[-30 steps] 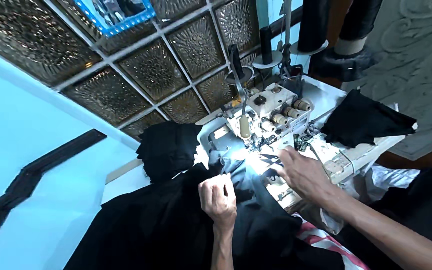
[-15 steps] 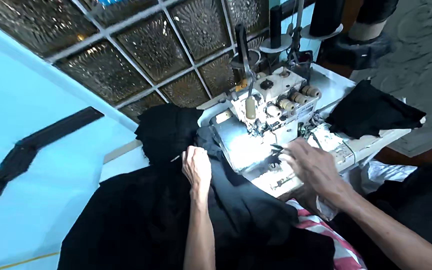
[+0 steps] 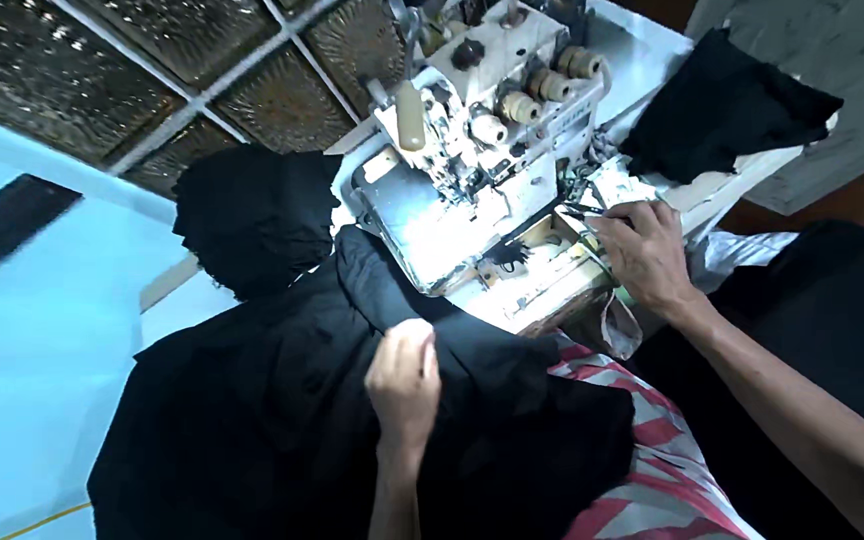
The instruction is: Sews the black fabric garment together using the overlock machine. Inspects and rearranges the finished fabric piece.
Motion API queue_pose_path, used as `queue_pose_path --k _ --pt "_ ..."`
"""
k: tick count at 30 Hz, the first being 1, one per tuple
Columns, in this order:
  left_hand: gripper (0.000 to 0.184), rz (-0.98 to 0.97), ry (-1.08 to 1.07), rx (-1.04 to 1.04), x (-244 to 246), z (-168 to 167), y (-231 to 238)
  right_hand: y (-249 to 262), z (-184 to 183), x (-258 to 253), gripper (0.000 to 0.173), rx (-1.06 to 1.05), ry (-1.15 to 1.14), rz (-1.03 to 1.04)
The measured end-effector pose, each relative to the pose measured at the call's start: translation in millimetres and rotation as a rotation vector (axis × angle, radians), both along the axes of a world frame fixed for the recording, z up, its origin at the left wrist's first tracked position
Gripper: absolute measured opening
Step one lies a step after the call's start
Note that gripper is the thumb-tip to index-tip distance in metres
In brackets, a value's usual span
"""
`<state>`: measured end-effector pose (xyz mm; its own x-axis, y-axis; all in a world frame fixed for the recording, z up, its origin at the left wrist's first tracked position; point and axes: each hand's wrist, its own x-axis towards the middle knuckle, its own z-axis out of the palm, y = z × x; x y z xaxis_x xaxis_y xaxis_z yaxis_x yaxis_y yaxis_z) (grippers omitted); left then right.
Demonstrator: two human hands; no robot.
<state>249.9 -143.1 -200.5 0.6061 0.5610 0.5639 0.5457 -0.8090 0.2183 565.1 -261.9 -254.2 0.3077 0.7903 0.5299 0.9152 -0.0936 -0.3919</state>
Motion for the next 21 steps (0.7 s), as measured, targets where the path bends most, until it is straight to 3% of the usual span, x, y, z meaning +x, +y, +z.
queue_pose_path --k 2,4,6,9,10,11,12,16,19,21 --pt "0.017 -0.102 0.019 0.001 -1 -12 -23 -20 -11 -20 0.023 0.150 -0.026 0.078" --pt "0.016 -0.154 0.015 0.024 -3 -25 -34 -45 -35 -50 0.022 0.173 0.123 0.178" --pt "0.015 -0.170 0.006 0.010 -4 -31 -37 -61 -58 -82 0.030 -0.021 0.463 0.226" --pt "0.016 -0.157 0.008 -0.100 -4 -33 -31 -52 -63 -97 0.060 -0.449 1.040 0.262" --pt "0.016 -0.127 0.013 -0.127 -5 -34 -28 -45 -62 -100 0.053 -0.466 1.155 0.266" --pt "0.016 -0.075 0.014 -0.135 -7 -34 -25 -40 -61 -104 0.035 -0.428 1.214 0.279" --pt "0.018 -0.008 0.012 -0.119 -12 -32 -22 -37 -57 -106 0.024 -0.396 1.250 0.332" --pt "0.036 0.327 0.027 -0.117 -55 -4 -8 -41 -11 -108 0.015 -0.259 1.412 0.563" --pt "0.053 0.610 0.106 -0.287 -92 6 -3 -45 37 -109 0.012 -0.034 1.699 0.512" --pt "0.047 0.731 0.193 -0.358 -107 6 2 -39 59 -102 0.018 0.066 1.790 0.442"
